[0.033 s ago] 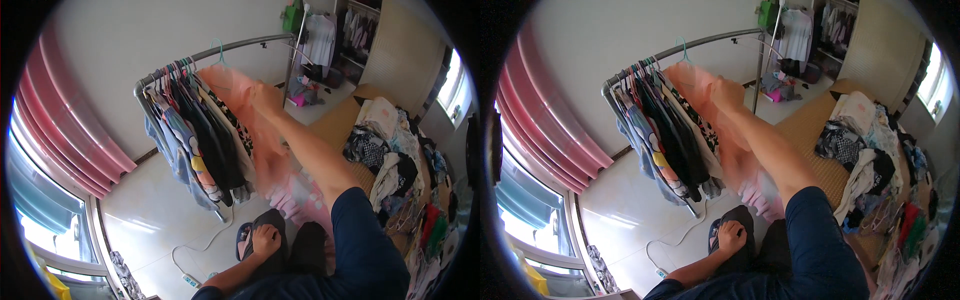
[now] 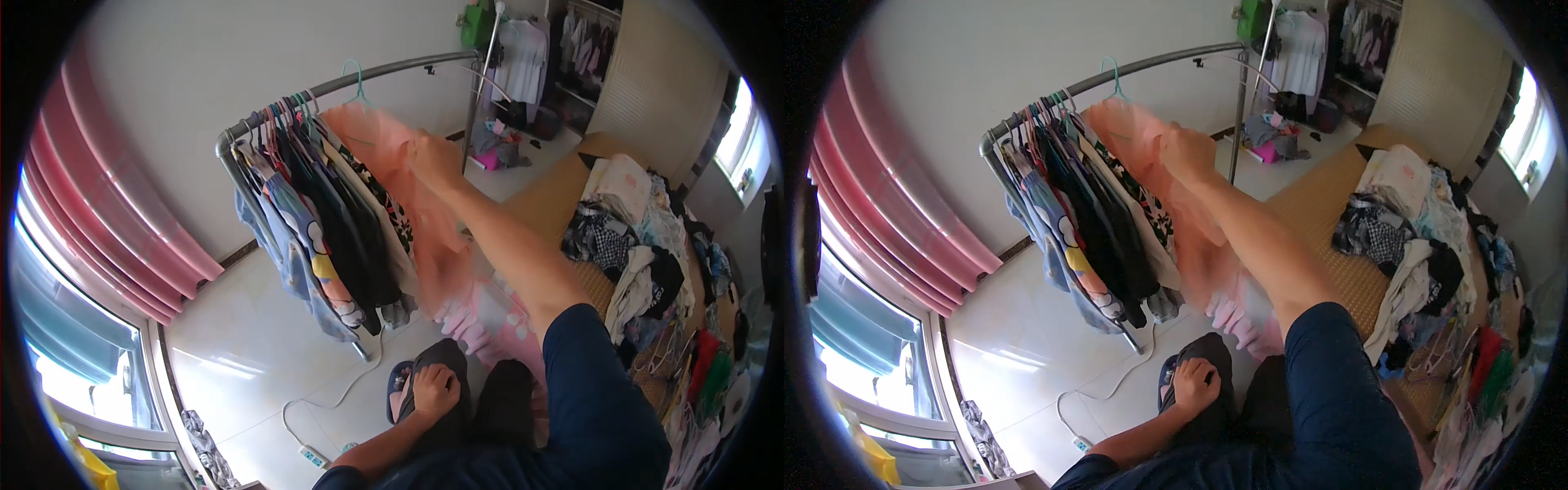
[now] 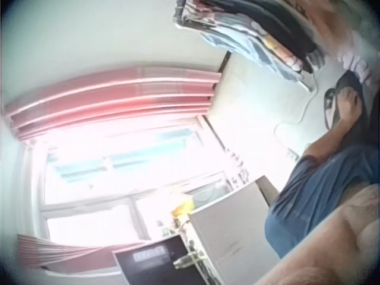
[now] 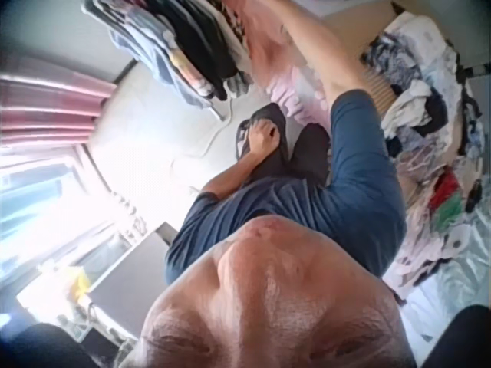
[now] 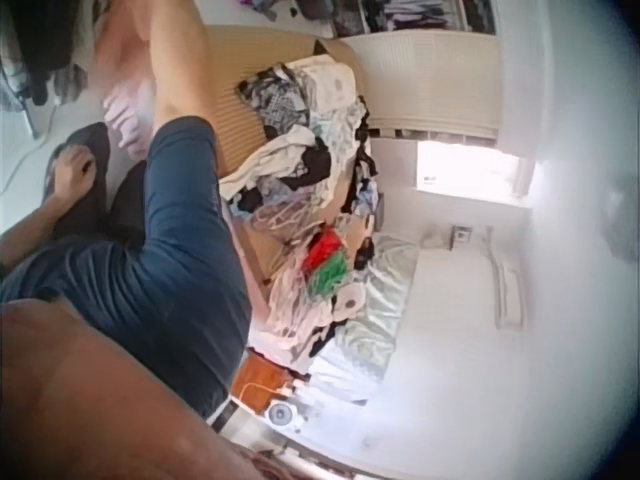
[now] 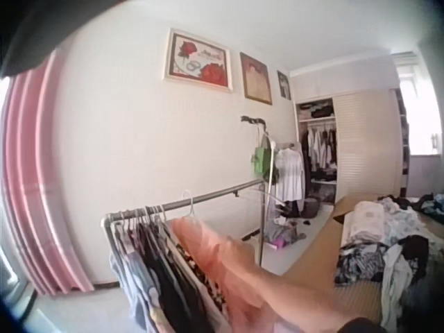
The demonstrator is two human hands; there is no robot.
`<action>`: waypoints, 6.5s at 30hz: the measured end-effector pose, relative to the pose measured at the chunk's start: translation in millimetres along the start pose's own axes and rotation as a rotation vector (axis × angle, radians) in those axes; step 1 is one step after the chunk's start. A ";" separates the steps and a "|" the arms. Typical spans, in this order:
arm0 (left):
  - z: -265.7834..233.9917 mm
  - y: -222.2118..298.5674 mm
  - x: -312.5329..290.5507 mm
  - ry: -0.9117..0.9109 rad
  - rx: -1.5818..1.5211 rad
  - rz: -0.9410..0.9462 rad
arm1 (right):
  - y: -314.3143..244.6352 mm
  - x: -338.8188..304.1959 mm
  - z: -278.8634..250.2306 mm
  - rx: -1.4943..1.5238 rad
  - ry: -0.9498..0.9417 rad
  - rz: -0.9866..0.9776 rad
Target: The person puts garments onto hangers by hand and hangs them on a clothes rack.
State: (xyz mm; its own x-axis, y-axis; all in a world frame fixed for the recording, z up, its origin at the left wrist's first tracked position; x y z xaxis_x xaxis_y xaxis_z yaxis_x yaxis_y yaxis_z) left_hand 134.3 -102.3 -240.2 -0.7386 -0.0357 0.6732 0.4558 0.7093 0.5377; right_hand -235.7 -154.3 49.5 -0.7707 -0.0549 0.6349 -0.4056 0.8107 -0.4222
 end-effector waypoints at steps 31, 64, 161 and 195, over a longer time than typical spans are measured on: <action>52.5 -32.0 84.9 -0.217 0.066 0.371 | 308.0 -353.2 -197.7 0.095 -0.145 0.628; 156.6 -235.3 6.6 -1.036 -0.032 -0.325 | 339.0 -356.1 -183.6 0.053 0.032 0.407; 89.1 118.1 55.9 -0.533 -0.953 -0.794 | 226.3 -445.3 -264.6 0.738 -0.887 0.454; -20.3 47.2 30.3 0.066 -1.122 -1.119 | 380.5 -320.2 -286.2 -0.062 -0.568 -0.006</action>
State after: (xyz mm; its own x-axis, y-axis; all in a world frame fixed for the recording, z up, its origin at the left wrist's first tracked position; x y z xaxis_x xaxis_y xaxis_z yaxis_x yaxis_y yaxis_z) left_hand 143.5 -84.1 -184.1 -0.9304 -0.2119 -0.2993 -0.1387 -0.5522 0.8221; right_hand -2.6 338.6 -129.2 -0.9186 -0.3506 0.1824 -0.3945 0.8411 -0.3701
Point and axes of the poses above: each hand's wrist, its own x-axis towards the middle knuckle, its own z-axis out of the palm, y = z × x, the point moved 3 cm from there along x, towards the middle knuckle, and after that the axes turned 15 degrees about z, right-handed, at the moved point
